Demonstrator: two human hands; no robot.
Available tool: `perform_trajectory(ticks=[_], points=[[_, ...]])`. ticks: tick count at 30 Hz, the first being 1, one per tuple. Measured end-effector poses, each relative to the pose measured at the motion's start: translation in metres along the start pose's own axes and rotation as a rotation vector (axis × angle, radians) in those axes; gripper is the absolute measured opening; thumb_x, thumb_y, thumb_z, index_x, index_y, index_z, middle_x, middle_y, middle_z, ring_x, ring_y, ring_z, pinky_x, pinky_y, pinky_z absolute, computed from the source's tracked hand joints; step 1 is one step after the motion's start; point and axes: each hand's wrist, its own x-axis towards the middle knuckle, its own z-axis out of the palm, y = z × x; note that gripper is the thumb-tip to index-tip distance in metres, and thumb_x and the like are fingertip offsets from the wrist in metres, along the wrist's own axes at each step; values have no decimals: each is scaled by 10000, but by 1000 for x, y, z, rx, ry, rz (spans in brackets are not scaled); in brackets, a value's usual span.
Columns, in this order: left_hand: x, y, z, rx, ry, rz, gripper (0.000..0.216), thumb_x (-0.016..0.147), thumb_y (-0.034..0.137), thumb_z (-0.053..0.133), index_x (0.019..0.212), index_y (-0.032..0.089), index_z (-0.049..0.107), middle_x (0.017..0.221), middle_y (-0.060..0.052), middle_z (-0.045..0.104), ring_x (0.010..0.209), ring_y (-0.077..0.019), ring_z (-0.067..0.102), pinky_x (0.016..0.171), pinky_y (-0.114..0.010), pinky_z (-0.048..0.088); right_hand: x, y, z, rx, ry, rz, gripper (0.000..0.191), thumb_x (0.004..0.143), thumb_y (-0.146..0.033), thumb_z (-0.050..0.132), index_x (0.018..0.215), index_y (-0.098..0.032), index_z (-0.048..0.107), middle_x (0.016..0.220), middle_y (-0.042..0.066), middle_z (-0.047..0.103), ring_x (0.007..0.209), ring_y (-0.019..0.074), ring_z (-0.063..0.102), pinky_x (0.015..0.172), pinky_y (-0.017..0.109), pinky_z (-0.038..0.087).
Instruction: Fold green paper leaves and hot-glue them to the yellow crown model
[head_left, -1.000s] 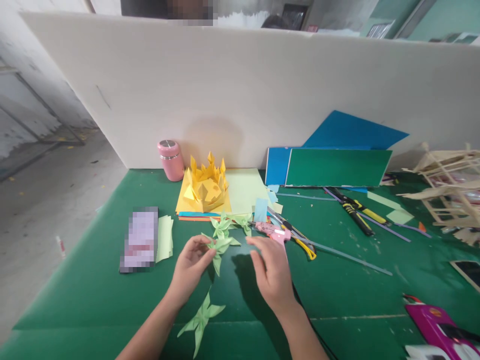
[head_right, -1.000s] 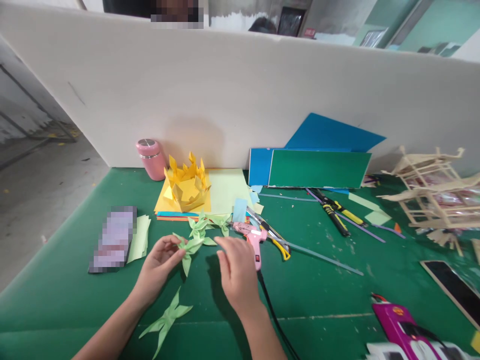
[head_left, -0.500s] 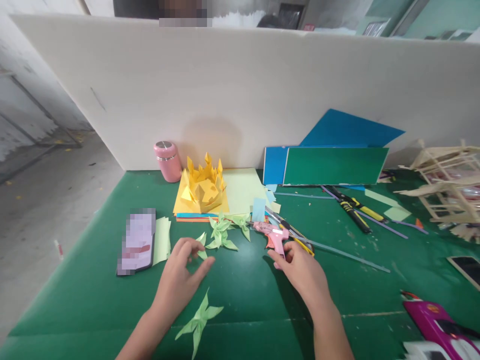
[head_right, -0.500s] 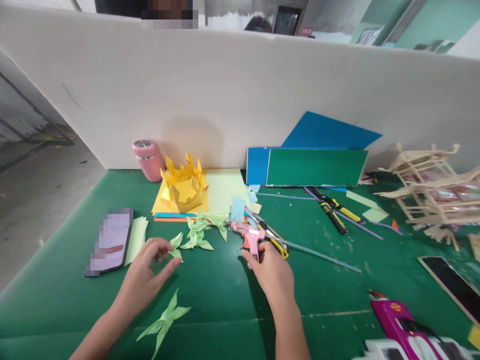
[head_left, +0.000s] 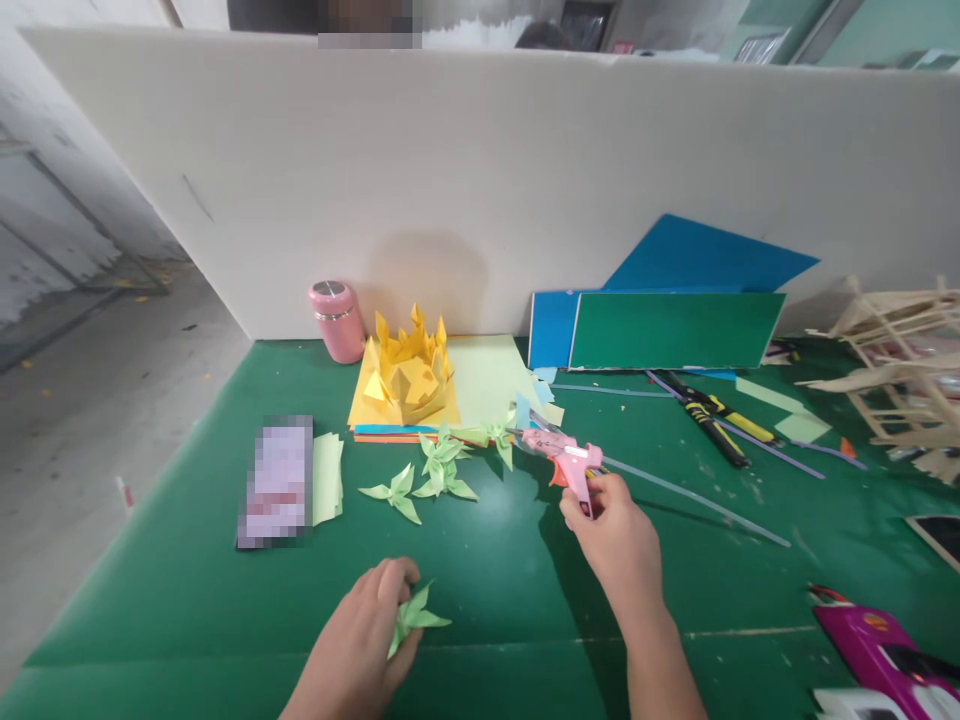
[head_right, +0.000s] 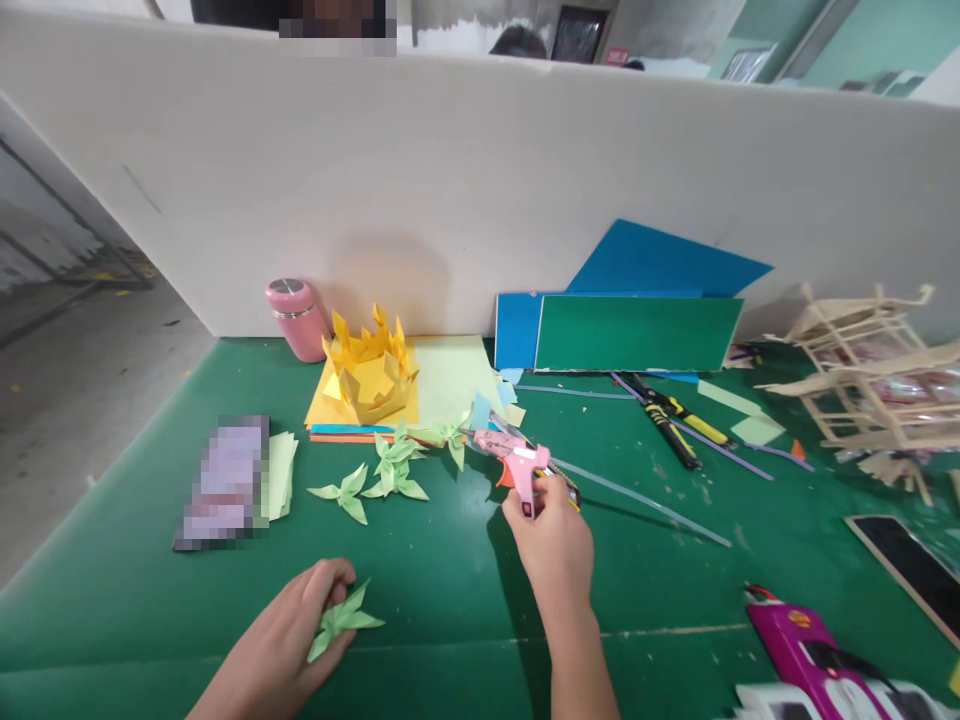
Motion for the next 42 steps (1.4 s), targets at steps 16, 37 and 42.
perform_trajectory(ticks=[16, 37, 42], points=[[101, 39, -5, -770, 84, -101, 216, 615, 171, 718, 817, 219, 659, 1069, -85, 661, 848, -198, 588, 767, -312, 461, -6, -4, 0, 287, 62, -133, 230, 672, -443, 547, 746, -229, 505, 592, 12, 648, 470, 181, 576, 447, 264, 410], [77, 22, 14, -1304, 22, -432, 473, 709, 371, 714, 1149, 225, 618, 952, -42, 685, 798, -173, 653, 841, -334, 504, -17, -15, 15, 1016, -270, -1, 301, 687, -382, 663, 883, -190, 540, 503, -82, 489, 356, 62, 381, 334, 182, 344], [75, 21, 14, -1333, 125, -392, 557, 723, 311, 727, 1212, 348, 464, 961, 17, 632, 776, -151, 675, 770, -316, 535, -22, -15, 20, 1059, -377, -40, 276, 747, -403, 636, 867, -208, 482, 618, -30, 613, 457, 110, 555, 422, 220, 466]])
